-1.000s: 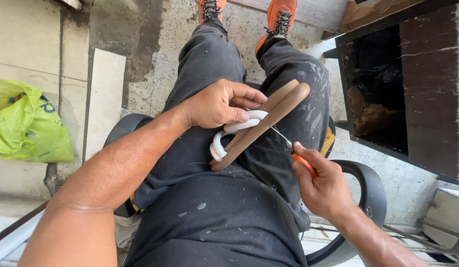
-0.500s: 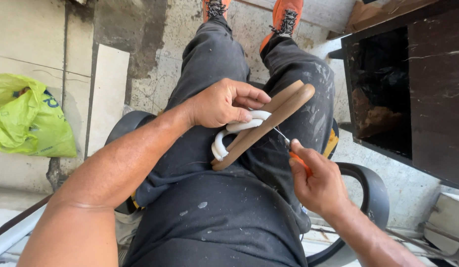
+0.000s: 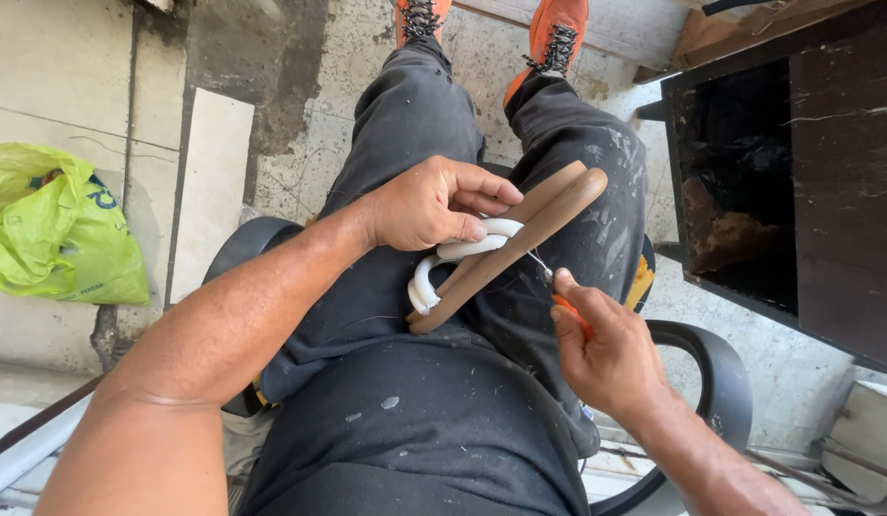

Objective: Repairing a sandal by stitching the straps to the sole using a hand tool and thread

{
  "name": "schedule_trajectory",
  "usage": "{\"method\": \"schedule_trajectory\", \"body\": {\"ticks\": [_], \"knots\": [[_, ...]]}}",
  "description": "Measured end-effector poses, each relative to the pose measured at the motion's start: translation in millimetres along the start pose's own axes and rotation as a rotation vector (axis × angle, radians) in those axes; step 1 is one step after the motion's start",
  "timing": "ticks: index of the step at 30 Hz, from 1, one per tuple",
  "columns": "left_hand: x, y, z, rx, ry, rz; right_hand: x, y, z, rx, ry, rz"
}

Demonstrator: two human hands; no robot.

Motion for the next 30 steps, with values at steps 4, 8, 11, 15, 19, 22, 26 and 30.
{"method": "schedule_trajectory", "body": {"ticks": [4, 8, 11, 15, 19, 22, 26, 30], "knots": [[-1, -1, 4, -0.012, 0.004, 0.006, -6, -3, -7, 0.016, -0.017, -0.008], [0, 0, -1, 0.005, -0.003, 0.008, -6, -6, -5, 0.013, 0.012, -0.041], [-4, -3, -1, 0.020, -0.001, 0.010, -10, -2, 1, -0.096, 0.119, -0.074], [-2, 0, -1, 0.018, -0.001, 0.002, -10, 3, -1, -0.078, 0.105, -0.051], [2, 4, 0, 0.024, 0.061, 0.032, -10, 17, 16, -0.025, -0.012, -0.016], [9, 20, -5, -0.041, 0.140, 0.138, -9, -6, -4, 0.106, -0.053, -0.055], [54, 67, 38, -0.197, 0.272, 0.292, 10, 1, -24, 0.204, 0.100, -0.189], [86, 103, 37, -0.302, 0.412, 0.317, 27, 7, -24, -0.034, 0.147, 0.007]]}}
Point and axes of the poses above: each hand's wrist, its own x-axis away from the middle knuckle, its own y-axis out of the palm, z = x × y, the point moved 4 cm from there along -x, towards the middle knuckle, and after that the axes turned 9 degrees about x, right-handed, at the moved point
